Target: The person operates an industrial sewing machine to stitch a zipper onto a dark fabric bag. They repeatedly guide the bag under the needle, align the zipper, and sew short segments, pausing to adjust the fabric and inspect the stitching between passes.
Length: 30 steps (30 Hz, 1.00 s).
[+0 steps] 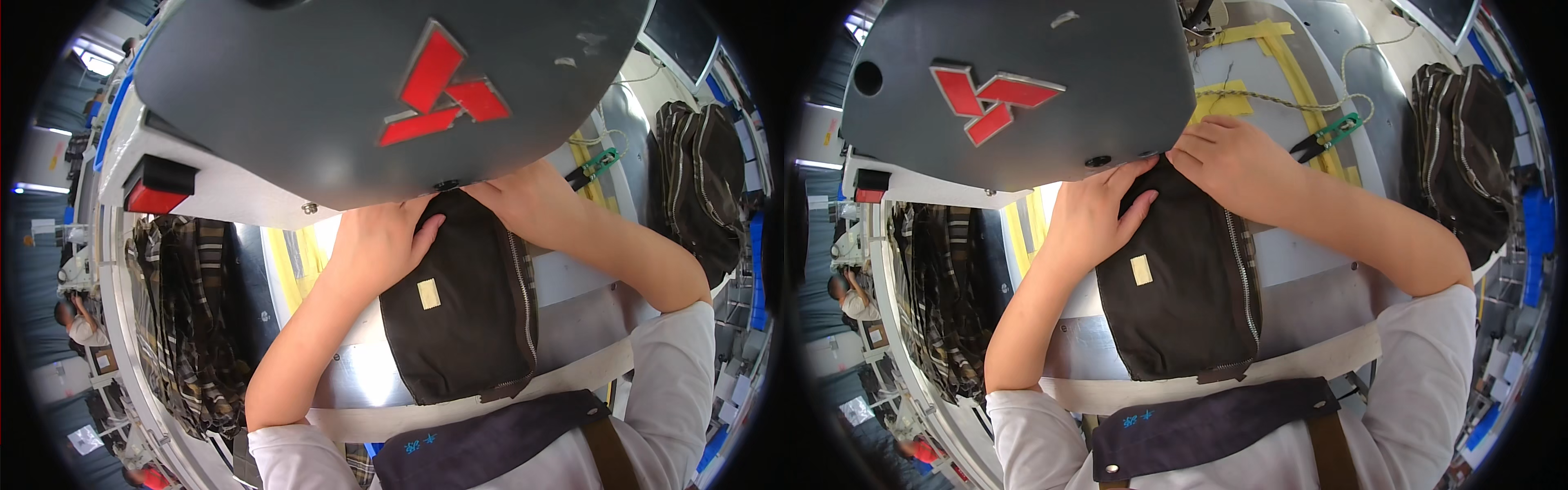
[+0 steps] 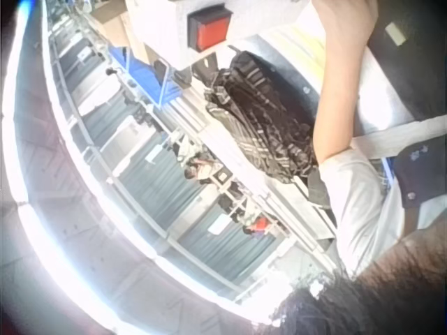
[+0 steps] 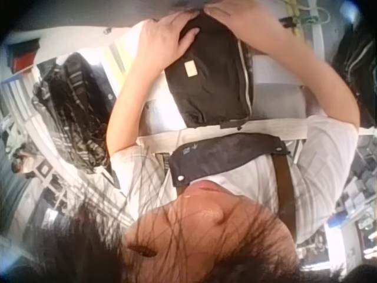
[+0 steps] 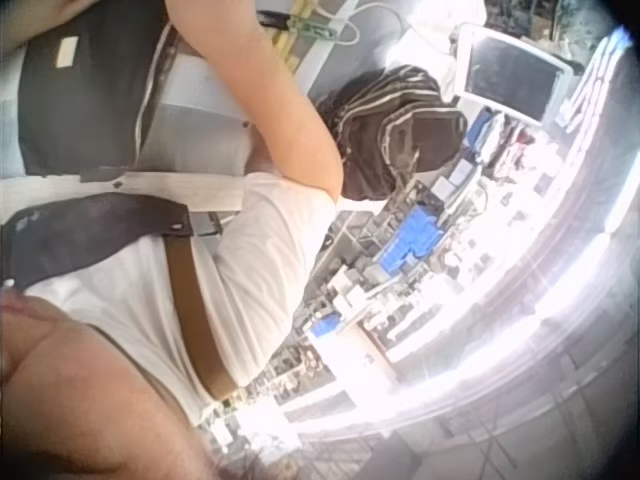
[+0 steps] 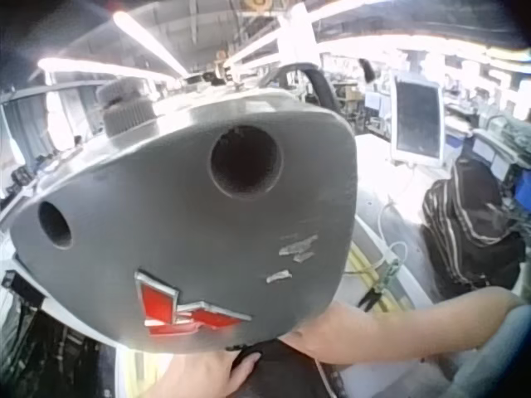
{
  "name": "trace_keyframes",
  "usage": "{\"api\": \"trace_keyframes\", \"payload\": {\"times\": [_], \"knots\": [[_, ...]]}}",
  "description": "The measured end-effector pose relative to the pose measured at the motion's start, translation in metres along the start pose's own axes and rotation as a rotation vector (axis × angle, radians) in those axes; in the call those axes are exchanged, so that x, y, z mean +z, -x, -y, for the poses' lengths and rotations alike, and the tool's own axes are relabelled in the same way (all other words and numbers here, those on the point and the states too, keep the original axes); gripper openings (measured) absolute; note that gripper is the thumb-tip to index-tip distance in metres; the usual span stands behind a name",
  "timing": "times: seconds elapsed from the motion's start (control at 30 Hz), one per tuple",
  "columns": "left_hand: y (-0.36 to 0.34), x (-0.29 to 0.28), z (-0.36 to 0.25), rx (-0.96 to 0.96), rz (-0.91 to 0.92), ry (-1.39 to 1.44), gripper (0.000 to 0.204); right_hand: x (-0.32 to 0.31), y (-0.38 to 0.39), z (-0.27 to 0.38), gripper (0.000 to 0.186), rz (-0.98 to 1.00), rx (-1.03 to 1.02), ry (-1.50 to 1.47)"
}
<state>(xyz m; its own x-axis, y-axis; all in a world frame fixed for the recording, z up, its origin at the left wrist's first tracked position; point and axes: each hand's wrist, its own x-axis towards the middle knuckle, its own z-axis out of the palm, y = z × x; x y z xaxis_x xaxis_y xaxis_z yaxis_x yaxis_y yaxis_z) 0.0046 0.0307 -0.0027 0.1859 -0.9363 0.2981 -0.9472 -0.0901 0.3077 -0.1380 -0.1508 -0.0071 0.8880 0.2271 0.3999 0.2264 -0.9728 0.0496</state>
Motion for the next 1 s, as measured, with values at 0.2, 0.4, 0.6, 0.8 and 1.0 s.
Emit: {"api": "trace_keyframes", "payload": {"times": [0.2, 0.4, 0.6, 0.8, 1.0], "knots": [[-0.001, -0.004, 0.000, 0.029, -0.035, 0.004, 0.031, -0.002, -0.002, -0.002, 0.031, -0.020, -0.013, -0.035], [0.001, 0.000, 0.000, 0.024, -0.028, 0.034, 0.031, -0.002, 0.001, 0.000, 0.031, -0.036, -0.001, -0.046], [0.002, 0.002, 0.003, 0.049, -0.067, 0.041, 0.032, -0.002, 0.000, 0.001, 0.031, -0.052, 0.002, -0.052], [0.005, 0.005, -0.001, 0.048, -0.054, 0.034, 0.037, -0.006, 0.003, 0.005, 0.033, -0.005, 0.009, -0.045], [0.012, 0.009, -0.009, 0.045, -0.078, 0.061, 0.037, -0.008, 0.013, 0.011, 0.036, 0.033, 0.020, -0.083]]}}
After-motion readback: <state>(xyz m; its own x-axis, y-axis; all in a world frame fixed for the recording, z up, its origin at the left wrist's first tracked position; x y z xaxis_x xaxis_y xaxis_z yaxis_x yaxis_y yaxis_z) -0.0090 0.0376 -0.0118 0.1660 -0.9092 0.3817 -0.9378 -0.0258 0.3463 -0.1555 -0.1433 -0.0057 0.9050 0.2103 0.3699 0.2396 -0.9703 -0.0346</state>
